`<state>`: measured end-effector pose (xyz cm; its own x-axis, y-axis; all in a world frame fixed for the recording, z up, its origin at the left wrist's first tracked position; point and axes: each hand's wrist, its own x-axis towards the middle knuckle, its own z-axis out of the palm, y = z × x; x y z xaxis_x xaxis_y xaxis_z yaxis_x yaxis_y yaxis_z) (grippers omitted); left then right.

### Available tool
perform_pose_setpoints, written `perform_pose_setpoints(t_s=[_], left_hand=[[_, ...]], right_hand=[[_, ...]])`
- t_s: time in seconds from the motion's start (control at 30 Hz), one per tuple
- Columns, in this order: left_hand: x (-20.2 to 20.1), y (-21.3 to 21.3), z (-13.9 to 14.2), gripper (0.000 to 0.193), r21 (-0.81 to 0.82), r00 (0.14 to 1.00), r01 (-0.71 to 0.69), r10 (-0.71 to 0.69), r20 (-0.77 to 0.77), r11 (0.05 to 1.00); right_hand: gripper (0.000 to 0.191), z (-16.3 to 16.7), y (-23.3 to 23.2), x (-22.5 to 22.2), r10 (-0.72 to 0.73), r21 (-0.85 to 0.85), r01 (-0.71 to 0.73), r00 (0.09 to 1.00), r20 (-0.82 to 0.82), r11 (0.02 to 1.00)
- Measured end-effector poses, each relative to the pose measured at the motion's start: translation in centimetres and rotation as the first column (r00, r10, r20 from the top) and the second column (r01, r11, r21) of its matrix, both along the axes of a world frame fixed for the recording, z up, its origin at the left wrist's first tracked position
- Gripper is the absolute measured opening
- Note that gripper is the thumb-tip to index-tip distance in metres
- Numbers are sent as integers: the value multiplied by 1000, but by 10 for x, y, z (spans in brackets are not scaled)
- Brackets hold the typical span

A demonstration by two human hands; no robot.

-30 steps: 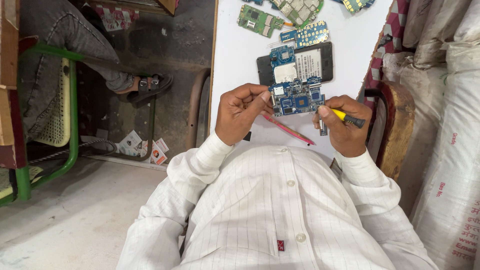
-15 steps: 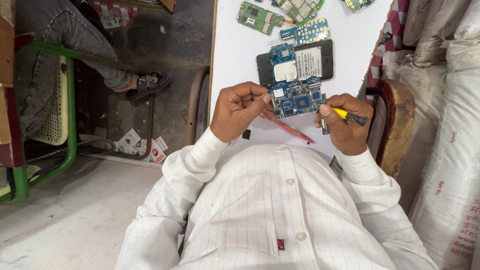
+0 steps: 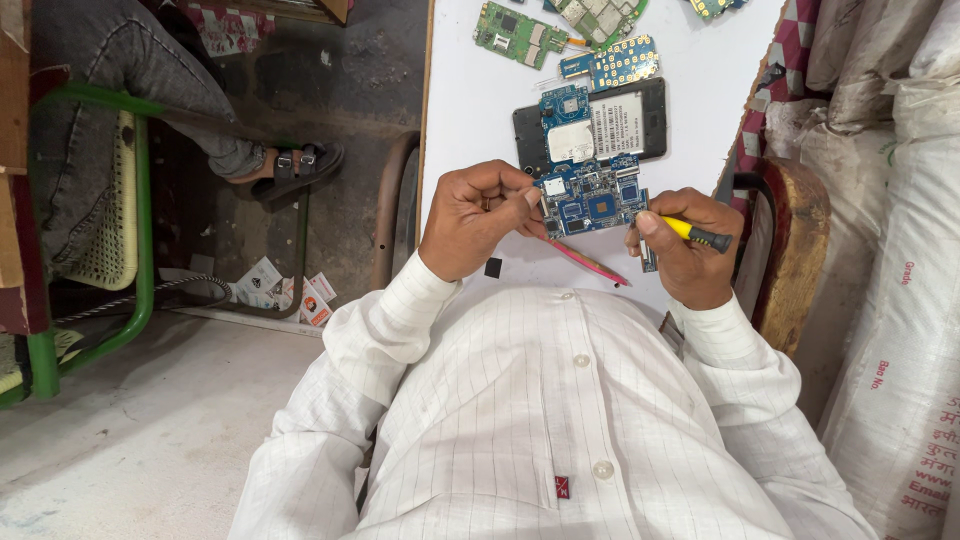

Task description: The person sits at a workbench holding a blue phone motherboard in one hand and uses a screwdriver to work on components on the board. Near the end they pick up a pink brush and brush the surface of the board.

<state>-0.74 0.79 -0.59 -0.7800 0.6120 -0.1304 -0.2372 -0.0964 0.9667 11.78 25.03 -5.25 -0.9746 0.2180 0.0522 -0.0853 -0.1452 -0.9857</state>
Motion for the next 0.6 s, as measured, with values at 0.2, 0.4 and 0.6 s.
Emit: perform_pose_setpoints(t_s=[0.2,0.4,0.6], left_hand=[[-1,-1,-2,8,-9,1000,-4,4,17,1000],[0,-1,-2,8,-9,999,-14,15,37,1000],[1,-2,-5,7,-22,998,-31,32,49,999]], right_hand=[[23,0,0,-2,14,19,-13,1000,-15,1000],[24,1,0,-2,20,24,-20,1000,-16,1000],[24,1,-1,-1,14,35,-14,1000,-10,999]])
